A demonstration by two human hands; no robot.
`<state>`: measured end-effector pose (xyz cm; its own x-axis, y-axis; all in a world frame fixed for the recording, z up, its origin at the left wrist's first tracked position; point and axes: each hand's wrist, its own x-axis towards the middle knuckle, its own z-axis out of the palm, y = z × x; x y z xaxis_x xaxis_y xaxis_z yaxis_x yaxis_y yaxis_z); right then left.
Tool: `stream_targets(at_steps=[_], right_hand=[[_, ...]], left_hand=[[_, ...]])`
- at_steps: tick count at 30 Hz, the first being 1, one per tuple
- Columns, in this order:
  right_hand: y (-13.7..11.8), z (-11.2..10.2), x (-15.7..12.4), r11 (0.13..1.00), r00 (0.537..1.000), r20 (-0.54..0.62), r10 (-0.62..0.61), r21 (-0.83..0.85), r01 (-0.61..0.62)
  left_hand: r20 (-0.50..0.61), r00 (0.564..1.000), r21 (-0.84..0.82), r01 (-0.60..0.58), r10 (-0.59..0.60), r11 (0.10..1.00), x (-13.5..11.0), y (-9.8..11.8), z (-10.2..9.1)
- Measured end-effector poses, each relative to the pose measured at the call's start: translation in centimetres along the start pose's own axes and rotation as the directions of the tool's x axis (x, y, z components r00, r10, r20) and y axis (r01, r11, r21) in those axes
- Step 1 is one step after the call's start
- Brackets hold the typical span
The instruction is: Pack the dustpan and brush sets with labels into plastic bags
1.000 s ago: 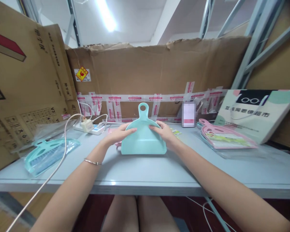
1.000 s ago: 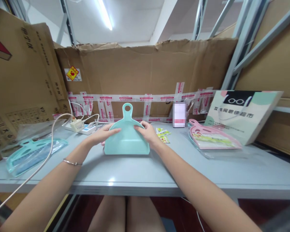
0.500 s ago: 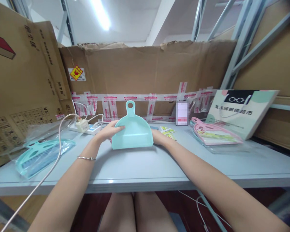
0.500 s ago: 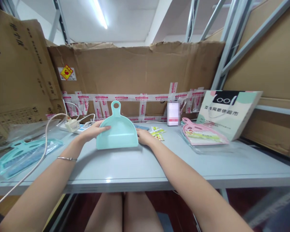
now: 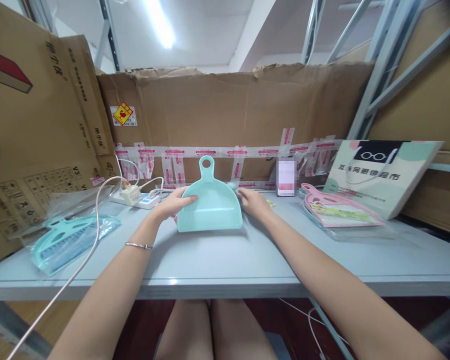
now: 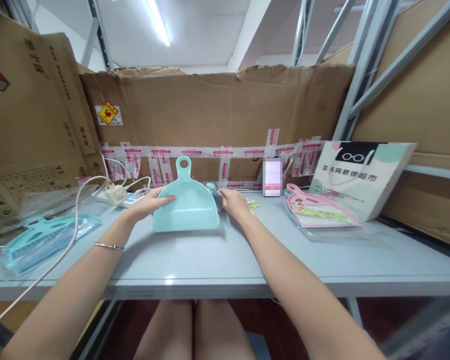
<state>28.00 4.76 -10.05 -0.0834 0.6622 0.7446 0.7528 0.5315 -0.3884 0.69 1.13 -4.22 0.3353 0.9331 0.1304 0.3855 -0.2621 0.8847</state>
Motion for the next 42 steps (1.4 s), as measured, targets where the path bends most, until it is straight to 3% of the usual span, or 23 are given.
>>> stream_targets(at_steps=[3, 5, 7, 9, 12, 14, 17, 20, 24, 29, 34, 42], right_hand=[[0.7, -1.9, 1.5, 0.986, 0.96, -0.233, 0.156, 0.094, -0.137], [0.8, -3.4, 2.3, 0.944, 0.858, -0.425, 0.288, 0.277, -0.18], [0.4, -4.9, 2.7, 0.878, 0.775, -0.509, 0.374, 0.464, -0.119], [-0.8, -5.8, 2.7, 0.817, 0.804, -0.473, 0.36, 0.576, -0.027], [-3.7, -5.7, 1.6, 0.766, 0.913, -0.32, 0.251, 0.643, 0.015], [-5.9, -4.9, 0.5, 0.79, 0.963, -0.202, 0.175, 0.612, -0.015], [-8.3, -3.4, -1.2, 0.859, 0.994, -0.076, 0.077, 0.51, -0.028], [-9.4, -2.2, -2.2, 0.897, 0.996, -0.074, 0.048, 0.441, -0.011], [-9.3, -1.4, -2.6, 0.957, 0.978, -0.198, -0.057, 0.269, 0.11], [-8.5, -0.5, -2.8, 0.987, 0.948, -0.294, -0.121, 0.069, 0.147], [-7.6, 0.4, -2.9, 0.994, 0.929, -0.362, -0.081, 0.044, 0.104], [-7.7, 0.9, -3.0, 0.994, 0.921, -0.383, -0.068, 0.05, 0.094]], left_hand=[[0.005, 1.0, -0.012, -0.01, 0.01, 1.0, 0.1, -0.2, -0.2], [0.02, 1.0, -0.017, -0.009, 0.009, 1.0, 0.0, -0.2, 0.0], [0.037, 0.999, 0.005, 0.001, -0.001, 1.0, -0.1, 0.0, 0.3], [0.048, 0.999, 0.039, -0.014, 0.012, 0.999, -0.2, 0.3, 0.7], [0.053, 0.997, 0.077, -0.062, 0.058, 0.995, -0.3, 0.6, 1.3], [0.041, 0.997, 0.099, -0.062, 0.058, 0.993, -0.4, 0.8, 1.7], [0.012, 0.997, 0.078, -0.072, 0.072, 0.994, -0.6, 1.1, 2.1], [-0.005, 0.993, 0.019, -0.121, 0.121, 0.992, -0.6, 1.1, 2.4], [0.006, 0.975, 0.035, -0.223, 0.223, 0.974, -0.3, 0.8, 2.6], [0.001, 0.979, 0.148, -0.204, 0.206, 0.968, -0.5, 1.3, 2.7], [0.022, 0.979, 0.224, -0.203, 0.203, 0.953, -1.1, 1.7, 2.9], [0.084, 0.963, 0.302, -0.271, 0.257, 0.914, -0.3, 0.6, 3.1]])
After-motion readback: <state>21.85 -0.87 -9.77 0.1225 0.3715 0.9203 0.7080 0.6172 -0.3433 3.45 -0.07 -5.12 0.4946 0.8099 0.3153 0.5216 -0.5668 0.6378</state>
